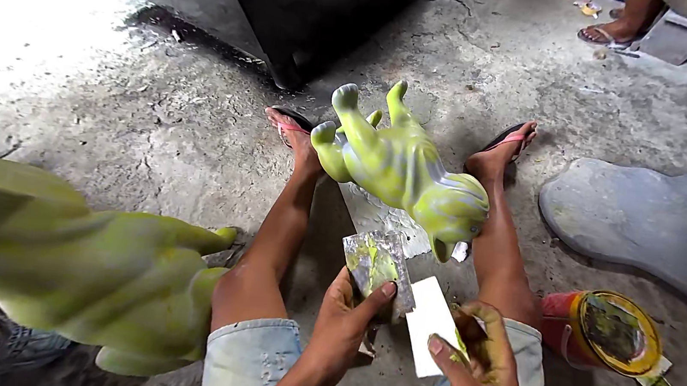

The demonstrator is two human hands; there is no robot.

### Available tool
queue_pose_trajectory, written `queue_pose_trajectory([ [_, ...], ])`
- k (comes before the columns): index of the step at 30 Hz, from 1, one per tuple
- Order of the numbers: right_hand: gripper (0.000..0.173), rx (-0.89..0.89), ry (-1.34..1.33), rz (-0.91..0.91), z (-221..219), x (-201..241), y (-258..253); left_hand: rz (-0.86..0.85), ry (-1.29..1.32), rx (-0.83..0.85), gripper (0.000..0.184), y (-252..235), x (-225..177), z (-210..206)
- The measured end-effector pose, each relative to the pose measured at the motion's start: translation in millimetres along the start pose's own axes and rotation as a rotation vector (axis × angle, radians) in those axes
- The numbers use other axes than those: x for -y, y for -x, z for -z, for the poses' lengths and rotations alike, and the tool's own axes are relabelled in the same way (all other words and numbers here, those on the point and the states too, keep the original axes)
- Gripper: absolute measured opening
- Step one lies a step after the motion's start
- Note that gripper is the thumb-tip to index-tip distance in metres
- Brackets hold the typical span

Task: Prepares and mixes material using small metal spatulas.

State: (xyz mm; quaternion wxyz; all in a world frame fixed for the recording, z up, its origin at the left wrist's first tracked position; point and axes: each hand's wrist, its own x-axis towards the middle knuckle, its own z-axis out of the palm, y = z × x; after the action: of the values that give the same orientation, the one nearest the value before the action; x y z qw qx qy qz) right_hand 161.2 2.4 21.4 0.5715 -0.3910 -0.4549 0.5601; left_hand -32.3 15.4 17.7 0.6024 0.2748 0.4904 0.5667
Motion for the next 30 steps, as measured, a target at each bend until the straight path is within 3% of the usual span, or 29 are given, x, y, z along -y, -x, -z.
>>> queue_pose_trajectory([
  [3, 0.042, 0.129, 0.035, -0.232, 2.0, 6.7, 4.5, -0.14, -0.322, 0.092, 0.055, -5.9, 5.8, 6.3],
  [7, 0.056, 0.147, 0.017, -0.443, 1.5, 4.2, 10.7, -0.103, -0.462, 0.178, 0.052, -8.1, 23.2, 8.6],
  [10, 0.096, 0.146, 0.099, -0.5, 0.4, 6.3, 13.5, 0.033, -0.333, 0.198, 0.055, -10.7, 37.4, 8.9],
  [12, 0.11, 0.156, 0.126, -0.52, 2.1, 3.9, 11.7, 0.051, -0.286, 0.223, 0.057, -10.7, 46.1, 6.8],
  [19, 0.095, -0.067, -0.101, -0.706, 2.3, -9.3, 2.2, 0.002, -0.45, 0.326, 0.058, 1.1, 49.2, -4.0],
  [22, 0.066, -0.154, -0.23, -0.771, 2.9, -16.6, 2.0, 0.036, -0.554, 0.335, 0.056, 1.0, 46.3, -3.1],
  [25, 0.051, -0.196, -0.366, -0.769, 4.1, -22.3, 1.4, 0.067, -0.579, 0.352, 0.055, 1.3, 44.2, -2.1],
  [30, 0.061, -0.199, -0.581, -0.741, 4.3, -30.8, -1.1, 0.239, -0.43, 0.538, 0.056, 2.8, 45.9, -1.9],
])
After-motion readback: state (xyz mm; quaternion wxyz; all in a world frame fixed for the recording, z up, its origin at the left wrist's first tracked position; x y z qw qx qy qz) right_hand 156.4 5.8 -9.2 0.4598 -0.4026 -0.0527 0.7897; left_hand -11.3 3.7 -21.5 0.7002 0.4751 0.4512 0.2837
